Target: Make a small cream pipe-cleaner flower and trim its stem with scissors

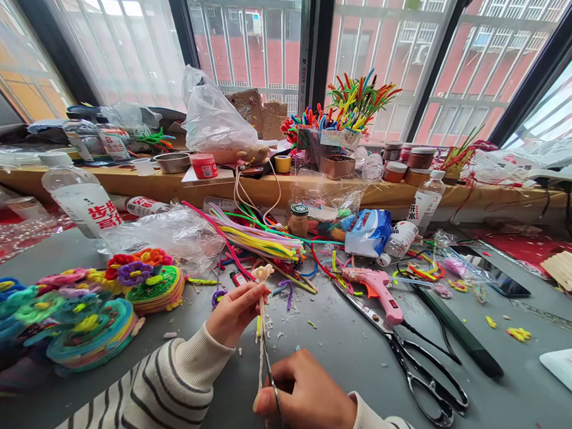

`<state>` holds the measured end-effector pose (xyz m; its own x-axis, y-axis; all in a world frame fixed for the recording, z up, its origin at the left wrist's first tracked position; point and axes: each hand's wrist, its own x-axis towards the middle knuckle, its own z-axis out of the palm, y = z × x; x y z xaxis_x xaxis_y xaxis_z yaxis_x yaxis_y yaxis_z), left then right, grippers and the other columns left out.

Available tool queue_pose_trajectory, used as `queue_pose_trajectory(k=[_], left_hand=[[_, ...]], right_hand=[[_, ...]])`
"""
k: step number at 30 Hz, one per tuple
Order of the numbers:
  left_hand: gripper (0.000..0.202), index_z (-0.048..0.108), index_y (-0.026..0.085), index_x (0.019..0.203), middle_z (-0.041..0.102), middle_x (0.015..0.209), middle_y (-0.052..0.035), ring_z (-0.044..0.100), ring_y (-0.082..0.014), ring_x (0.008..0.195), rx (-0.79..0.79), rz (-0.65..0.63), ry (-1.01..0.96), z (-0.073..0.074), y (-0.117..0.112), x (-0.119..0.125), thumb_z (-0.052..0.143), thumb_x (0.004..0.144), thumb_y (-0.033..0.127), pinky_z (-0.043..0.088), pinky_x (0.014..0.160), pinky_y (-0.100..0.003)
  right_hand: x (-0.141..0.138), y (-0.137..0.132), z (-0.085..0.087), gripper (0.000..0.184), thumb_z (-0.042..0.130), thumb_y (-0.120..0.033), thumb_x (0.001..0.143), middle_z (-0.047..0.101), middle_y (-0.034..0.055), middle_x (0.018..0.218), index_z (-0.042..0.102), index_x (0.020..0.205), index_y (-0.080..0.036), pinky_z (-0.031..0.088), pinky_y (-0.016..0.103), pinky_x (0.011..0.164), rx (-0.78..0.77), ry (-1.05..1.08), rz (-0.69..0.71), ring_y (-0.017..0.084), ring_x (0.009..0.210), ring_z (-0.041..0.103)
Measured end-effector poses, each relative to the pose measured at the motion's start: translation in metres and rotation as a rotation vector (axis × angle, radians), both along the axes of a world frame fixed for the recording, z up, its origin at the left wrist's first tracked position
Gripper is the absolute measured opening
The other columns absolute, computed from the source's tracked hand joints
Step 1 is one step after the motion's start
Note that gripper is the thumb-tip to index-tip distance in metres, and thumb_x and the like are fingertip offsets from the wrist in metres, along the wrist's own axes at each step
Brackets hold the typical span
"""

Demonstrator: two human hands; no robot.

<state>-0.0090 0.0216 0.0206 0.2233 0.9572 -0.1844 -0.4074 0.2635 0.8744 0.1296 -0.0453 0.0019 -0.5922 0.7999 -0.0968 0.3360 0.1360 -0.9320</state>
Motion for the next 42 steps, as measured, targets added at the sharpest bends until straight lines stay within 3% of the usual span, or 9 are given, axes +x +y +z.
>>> queue_pose_trajectory(k=[11,16,21,24,28,32,37,40,42], left_hand=[[0.025,0.064,0.013,0.056,0.048,0.047,0.0024,0.041,-0.003,0.044,-0.039,0.086,-0.048,-0.002,0.001,-0.001,0.073,0.046,0.034,0.032,0.043,-0.015],[0.024,0.064,0.013,0.059,0.047,0.046,0.004,0.041,-0.0018,0.042,-0.06,0.127,-0.113,-0.003,0.003,-0.003,0.073,0.046,0.032,0.033,0.042,-0.014],[0.027,0.064,0.012,0.061,0.051,0.049,0.0034,0.043,-0.0018,0.042,-0.097,0.191,-0.145,-0.004,0.006,-0.006,0.074,0.044,0.031,0.034,0.041,-0.013],[0.03,0.064,0.013,0.062,0.052,0.05,0.0038,0.044,-0.0018,0.041,-0.125,0.23,-0.136,-0.004,0.007,-0.006,0.075,0.042,0.032,0.034,0.04,-0.013],[0.027,0.064,0.013,0.06,0.054,0.052,0.0016,0.044,-0.003,0.043,-0.075,0.147,-0.03,-0.003,0.005,-0.005,0.074,0.044,0.032,0.035,0.042,-0.015],[0.025,0.064,0.014,0.059,0.054,0.052,0.0016,0.045,-0.0041,0.044,-0.038,0.186,0.036,-0.002,0.003,-0.002,0.073,0.046,0.033,0.037,0.045,-0.016],[0.032,0.058,0.011,0.053,0.055,0.049,-0.0011,0.05,-0.0076,0.046,-0.062,-0.021,0.187,-0.005,-0.004,0.01,0.073,0.044,0.038,0.042,0.053,-0.022],[0.036,0.054,0.011,0.058,0.054,0.054,-0.0006,0.052,-0.0098,0.05,-0.055,-0.04,0.277,0.004,-0.009,0.014,0.072,0.043,0.039,0.044,0.054,-0.025],[0.041,0.053,0.014,0.071,0.054,0.065,0.0002,0.055,-0.0118,0.058,-0.007,0.098,0.298,0.022,-0.009,0.01,0.074,0.041,0.033,0.045,0.054,-0.026]], right_hand=[[-0.005,-0.001,-0.003,0.062,0.042,-0.07,0.062,0.035,-0.003,0.034,0.044,0.036,-0.014,0.019,0.02,0.037,-0.084,0.001,-0.176,0.005,0.036,0.026],[-0.006,0.0,-0.006,0.063,0.04,-0.068,0.066,0.032,-0.0036,0.032,0.042,0.033,-0.014,0.018,0.02,0.037,-0.091,0.021,-0.191,0.005,0.035,0.025],[-0.004,0.001,-0.009,0.067,0.036,-0.071,0.065,0.029,-0.0038,0.03,0.045,0.032,-0.014,0.017,0.022,0.039,-0.074,0.055,-0.206,0.005,0.035,0.023],[-0.003,0.003,-0.011,0.07,0.034,-0.073,0.065,0.022,-0.005,0.032,0.054,0.037,-0.012,0.015,0.022,0.039,-0.025,0.071,-0.267,0.005,0.036,0.021],[0.0,0.008,-0.016,0.071,0.033,-0.072,0.066,0.024,-0.0045,0.04,0.066,0.054,-0.01,0.014,0.022,0.04,-0.017,0.143,-0.364,0.006,0.04,0.022],[0.001,0.013,-0.021,0.07,0.037,-0.071,0.065,0.023,-0.0051,0.041,0.067,0.064,-0.008,0.014,0.021,0.04,-0.081,0.203,-0.447,0.006,0.04,0.021],[0.0,0.015,-0.016,0.061,0.046,-0.067,0.063,0.029,-0.0038,0.045,0.066,0.061,-0.009,0.02,0.02,0.043,-0.033,0.223,-0.404,0.006,0.044,0.025],[0.0,0.014,-0.011,0.057,0.047,-0.063,0.065,0.038,-0.0012,0.049,0.065,0.056,-0.01,0.026,0.02,0.048,0.002,0.237,-0.412,0.008,0.049,0.032],[0.0,0.014,-0.009,0.057,0.045,-0.063,0.067,0.04,-0.0005,0.049,0.065,0.056,-0.011,0.028,0.02,0.05,-0.004,0.217,-0.456,0.009,0.051,0.035]])
